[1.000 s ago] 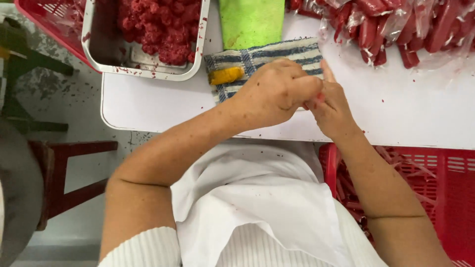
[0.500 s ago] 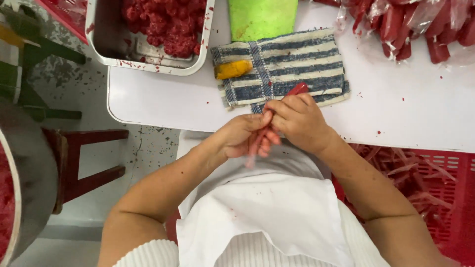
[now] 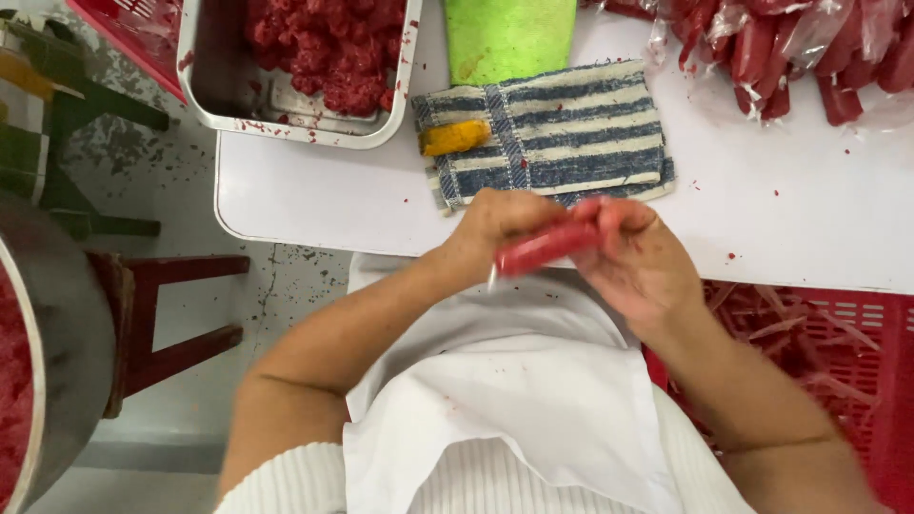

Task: A person is rapidly twisting and separating small red sausages from a continuous plastic casing on a production table.

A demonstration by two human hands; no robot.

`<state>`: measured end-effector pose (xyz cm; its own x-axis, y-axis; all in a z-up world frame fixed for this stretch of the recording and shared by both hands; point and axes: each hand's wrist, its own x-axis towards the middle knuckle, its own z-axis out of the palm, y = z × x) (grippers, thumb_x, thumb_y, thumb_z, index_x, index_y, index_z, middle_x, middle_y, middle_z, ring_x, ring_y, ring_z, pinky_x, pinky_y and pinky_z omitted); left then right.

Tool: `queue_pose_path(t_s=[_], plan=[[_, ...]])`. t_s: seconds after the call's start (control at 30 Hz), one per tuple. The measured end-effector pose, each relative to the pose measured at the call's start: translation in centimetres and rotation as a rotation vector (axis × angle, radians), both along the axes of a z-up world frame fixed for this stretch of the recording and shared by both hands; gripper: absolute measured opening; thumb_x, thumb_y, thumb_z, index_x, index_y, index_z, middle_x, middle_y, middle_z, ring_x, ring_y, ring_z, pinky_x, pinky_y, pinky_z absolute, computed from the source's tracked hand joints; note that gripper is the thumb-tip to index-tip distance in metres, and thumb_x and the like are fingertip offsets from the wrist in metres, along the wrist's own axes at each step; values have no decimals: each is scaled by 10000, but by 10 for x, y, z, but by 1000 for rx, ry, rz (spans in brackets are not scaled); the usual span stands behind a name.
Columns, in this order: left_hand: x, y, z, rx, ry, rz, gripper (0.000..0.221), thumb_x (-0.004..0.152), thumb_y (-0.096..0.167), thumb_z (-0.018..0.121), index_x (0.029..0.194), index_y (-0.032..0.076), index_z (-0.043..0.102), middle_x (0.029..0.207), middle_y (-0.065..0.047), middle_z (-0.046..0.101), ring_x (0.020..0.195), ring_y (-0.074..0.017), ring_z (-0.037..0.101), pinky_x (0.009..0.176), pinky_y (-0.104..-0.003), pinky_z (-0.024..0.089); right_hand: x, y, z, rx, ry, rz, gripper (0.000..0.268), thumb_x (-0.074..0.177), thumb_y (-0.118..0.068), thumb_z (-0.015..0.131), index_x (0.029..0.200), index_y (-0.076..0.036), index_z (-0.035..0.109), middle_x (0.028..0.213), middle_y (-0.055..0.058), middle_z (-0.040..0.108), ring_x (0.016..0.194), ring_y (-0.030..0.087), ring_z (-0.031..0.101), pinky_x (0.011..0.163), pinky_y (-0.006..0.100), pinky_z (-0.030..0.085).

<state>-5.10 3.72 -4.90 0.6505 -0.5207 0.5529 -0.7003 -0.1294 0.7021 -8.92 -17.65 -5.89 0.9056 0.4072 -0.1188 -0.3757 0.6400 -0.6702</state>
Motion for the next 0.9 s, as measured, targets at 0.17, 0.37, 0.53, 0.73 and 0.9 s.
queue_pose_path(t_s=[0.17,0.37,0.53,0.73,0.9], plan=[[-5,-43,-39,-655,823,-104,241,1007,125,560,831,25,691,505,-76,599,367,-153,572,331,-236,463,18,64,23,-105,-55,-514,49,942,-180,721,967,-140,733,1210,54,716,456,173,631,310,260,506],[19,-34,-19,-784,1010,-70,141,971,100,624,887,5,687,495,-158,582,364,-215,596,328,-257,485,57,58,9,-928,-840,-885,65,921,-52,776,918,12,768,1010,169,731,1150,357,561,1055,481,429],[15,-9,1,-772,1431,-265,192,964,147,603,815,26,594,550,-72,532,354,-104,386,438,-290,526,56,20,30,-978,-1137,-495,68,954,-9,745,973,-74,739,1075,62,731,1379,385,434,1234,578,337],[12,-8,5,-363,1204,-32,230,949,191,640,753,72,614,518,-52,570,407,-123,491,421,-223,437,44,5,80,-1648,-1630,-136,190,1076,-15,737,938,-129,799,1078,-66,788,1496,479,431,1175,781,109],[31,13,41,30,324,-51,103,961,275,692,932,177,680,906,38,685,721,-109,601,686,-250,449,77,-14,71,-1363,-1346,129,246,1008,-41,630,969,-231,782,1015,-100,751,1462,412,426,1209,748,-44]])
